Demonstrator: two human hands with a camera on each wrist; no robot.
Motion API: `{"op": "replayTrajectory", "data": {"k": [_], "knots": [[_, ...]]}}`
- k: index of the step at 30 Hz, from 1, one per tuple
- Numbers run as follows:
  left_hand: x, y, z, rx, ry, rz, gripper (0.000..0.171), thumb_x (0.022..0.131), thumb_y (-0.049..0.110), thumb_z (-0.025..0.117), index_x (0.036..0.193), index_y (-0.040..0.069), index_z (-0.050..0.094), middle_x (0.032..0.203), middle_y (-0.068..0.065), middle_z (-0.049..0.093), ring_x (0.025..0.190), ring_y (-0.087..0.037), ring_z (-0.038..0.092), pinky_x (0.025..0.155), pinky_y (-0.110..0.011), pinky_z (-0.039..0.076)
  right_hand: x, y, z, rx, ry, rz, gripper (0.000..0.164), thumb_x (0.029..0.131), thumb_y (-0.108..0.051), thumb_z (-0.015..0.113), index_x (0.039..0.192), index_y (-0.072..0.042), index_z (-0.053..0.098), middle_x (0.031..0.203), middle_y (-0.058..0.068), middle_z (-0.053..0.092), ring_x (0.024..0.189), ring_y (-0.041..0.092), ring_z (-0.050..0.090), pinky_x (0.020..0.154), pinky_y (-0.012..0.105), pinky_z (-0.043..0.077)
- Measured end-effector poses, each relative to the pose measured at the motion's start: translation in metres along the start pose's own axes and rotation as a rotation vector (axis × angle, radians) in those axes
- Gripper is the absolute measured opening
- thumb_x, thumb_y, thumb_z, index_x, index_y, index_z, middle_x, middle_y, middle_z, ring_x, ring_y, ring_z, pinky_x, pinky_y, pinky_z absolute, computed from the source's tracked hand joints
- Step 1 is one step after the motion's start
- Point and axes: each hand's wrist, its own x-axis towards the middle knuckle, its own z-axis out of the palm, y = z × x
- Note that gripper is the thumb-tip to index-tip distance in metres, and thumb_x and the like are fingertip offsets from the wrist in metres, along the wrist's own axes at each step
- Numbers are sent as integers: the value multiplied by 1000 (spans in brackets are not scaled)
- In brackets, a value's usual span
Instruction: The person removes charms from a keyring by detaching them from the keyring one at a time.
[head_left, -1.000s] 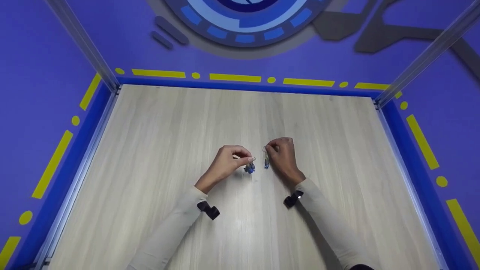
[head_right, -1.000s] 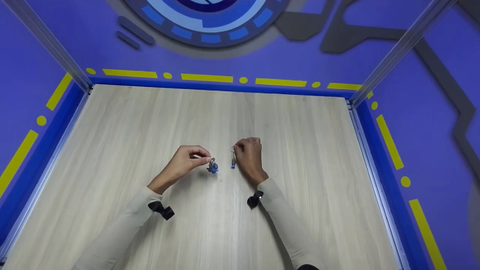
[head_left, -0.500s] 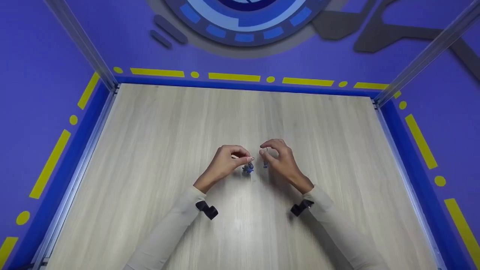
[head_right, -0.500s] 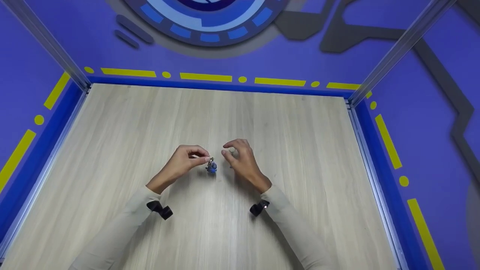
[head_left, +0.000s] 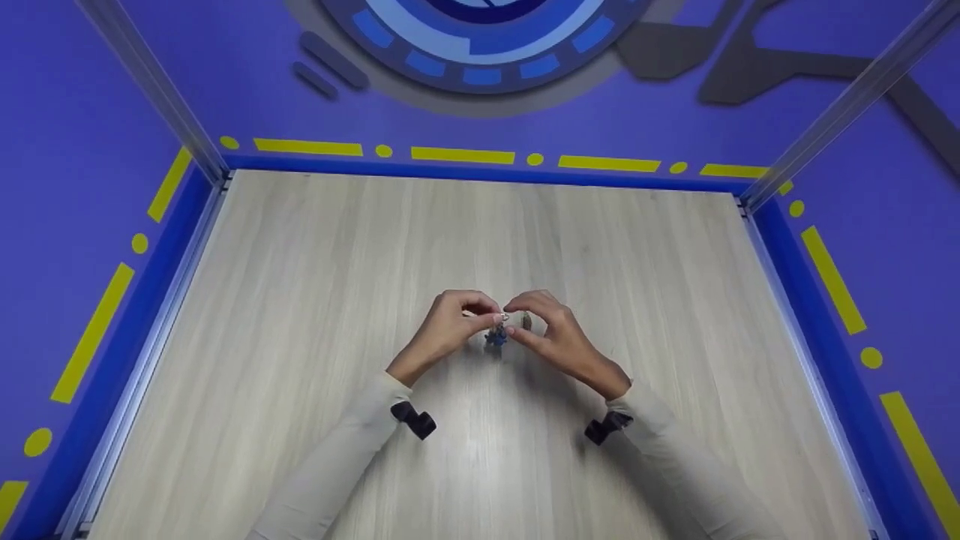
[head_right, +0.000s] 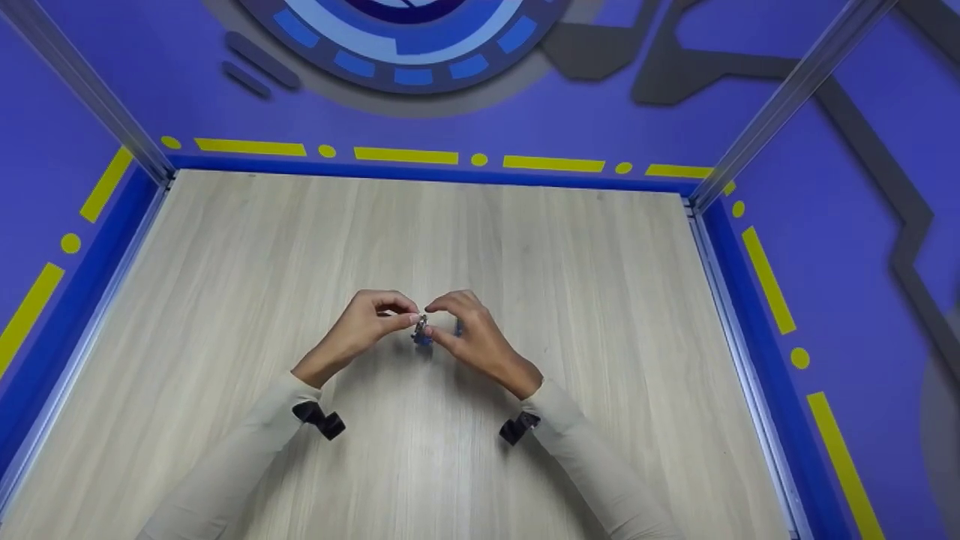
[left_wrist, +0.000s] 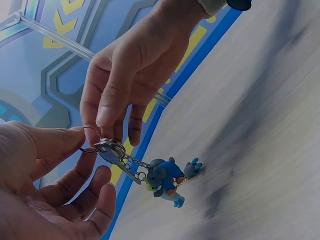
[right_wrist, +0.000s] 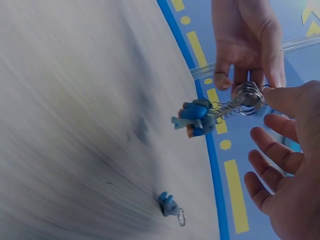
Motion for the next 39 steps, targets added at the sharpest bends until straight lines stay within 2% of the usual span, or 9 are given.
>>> {"op": "replayTrajectory", "data": {"k": [4,7,12,14,19,26,30,33,39], "knots": [[0,1,1,-22,-5,6,5,102,13,81,102,10,84,100,0,80,98,-17,72,93,-46,58,-1,2,5,-27,-22,-10,26,99,-13,84,124,-11,79,124,2,77,123,28,67,108,50,51],[0,1,1,-27,-7,0,5,102,13,81,102,10,85,101,1,80,98,-17,72,88,-41,59,-2,3,7,-33,-15,-10,26,100,-13,84,125,-10,78,124,2,77,122,27,68,107,50,52],[0,1,2,-22,-7,0,7,102,13,81,104,6,84,102,0,80,98,-18,72,84,-32,57,-3,5,9,-25,14,-10,23,100,-10,83,123,-10,78,119,2,78,117,26,71,115,54,48],[0,0,2,-21,-5,1,7,102,13,81,104,7,84,102,0,80,97,-19,72,83,-32,57,-4,5,9,-14,26,-6,22,100,-9,83,121,-10,78,117,2,78,114,27,71,112,57,50],[-1,-1,1,-20,-1,-6,4,102,13,82,102,11,84,101,1,80,97,-19,72,82,-32,57,-8,4,6,16,58,4,24,97,-2,83,119,-6,75,113,6,78,104,28,73,92,56,57],[-1,-1,1,-15,12,-22,5,102,13,81,102,9,85,100,1,80,95,-17,71,81,-31,56,-8,0,2,50,75,-42,29,93,8,84,119,3,74,104,11,77,94,31,74,85,53,61],[-1,-1,1,-33,15,-29,6,102,13,81,103,8,85,101,1,80,95,-17,71,81,-31,56,-7,-1,1,66,76,-69,35,89,16,82,121,4,73,103,16,76,93,36,73,84,49,62],[-1,-1,1,-39,20,-31,5,101,14,82,102,9,85,101,1,80,95,-17,71,81,-31,56,-7,-3,-1,76,64,-54,32,93,14,79,123,0,74,105,14,76,94,35,74,86,43,62],[-1,1,1,-26,25,-28,4,101,14,82,101,12,85,100,2,81,94,-17,72,81,-33,56,-4,-6,-7,39,18,10,18,103,-1,76,121,0,78,109,10,79,97,24,75,89,33,61]]}}
